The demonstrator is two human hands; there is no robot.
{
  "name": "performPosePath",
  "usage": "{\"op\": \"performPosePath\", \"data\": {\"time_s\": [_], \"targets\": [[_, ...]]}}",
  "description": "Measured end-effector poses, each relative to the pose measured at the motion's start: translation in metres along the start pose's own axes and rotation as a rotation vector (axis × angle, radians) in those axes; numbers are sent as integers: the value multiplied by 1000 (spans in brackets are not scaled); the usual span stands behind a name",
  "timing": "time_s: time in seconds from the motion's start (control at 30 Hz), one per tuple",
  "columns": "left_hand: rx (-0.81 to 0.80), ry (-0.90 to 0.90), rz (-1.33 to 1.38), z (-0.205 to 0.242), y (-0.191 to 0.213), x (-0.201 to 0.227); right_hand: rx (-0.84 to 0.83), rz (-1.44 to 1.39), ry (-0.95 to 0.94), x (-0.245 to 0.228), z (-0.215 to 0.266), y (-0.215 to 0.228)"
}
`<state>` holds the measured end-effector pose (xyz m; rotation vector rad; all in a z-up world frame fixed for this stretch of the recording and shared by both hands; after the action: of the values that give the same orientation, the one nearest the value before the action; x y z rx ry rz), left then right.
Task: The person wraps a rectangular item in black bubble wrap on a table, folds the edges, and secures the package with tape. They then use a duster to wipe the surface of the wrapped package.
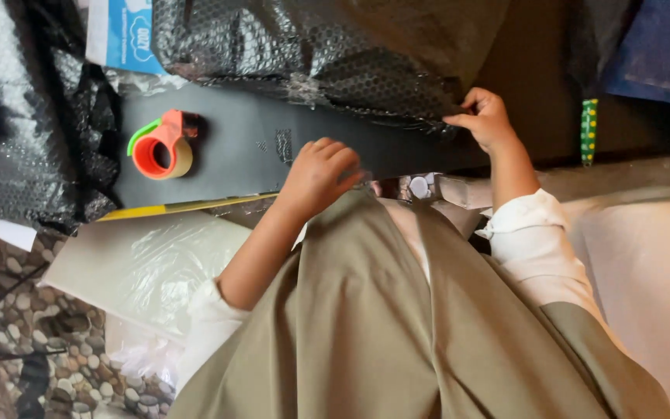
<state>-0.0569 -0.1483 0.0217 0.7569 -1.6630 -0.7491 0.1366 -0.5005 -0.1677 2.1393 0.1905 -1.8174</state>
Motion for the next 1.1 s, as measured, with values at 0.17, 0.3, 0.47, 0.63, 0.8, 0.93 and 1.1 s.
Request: {"op": "performPosePath", "data": {"time_s": [0.17,0.3,0.47,0.63,0.8,0.93,1.1], "targets": [[47,-270,-110,-80,-106,21,4,-17,-7,-1,1,-4],[102,-357,-288,-118,-143,30,-17,2,-21,10,1,-4],[57,-368,-344,-136,-163,14,-65,-16,-26,-5,-1,-5],[32,-344,-334,-140,-171,3,-81,-37,-26,2,-2,-6],[110,-339,-316,-137,-155,18,-103,-60,-24,3,-2,-5],[245,-434,-273,-127,-159,13,-115,-55,-12,2,-2,-5],[89,-260,-283,-135,-136,32,-114,-58,-30,-3,-4,-3]]}}
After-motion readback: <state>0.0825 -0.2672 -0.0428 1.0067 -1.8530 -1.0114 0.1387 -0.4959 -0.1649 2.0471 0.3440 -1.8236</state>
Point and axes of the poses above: each hand's wrist, its own z-axis away from the middle knuckle, its own y-axis out of the back of the hand, x = y × z, the point moved 1 cm from there along -z, towards the middle knuckle, and after that the axes turned 15 degrees about y, right-handed, at the moved point
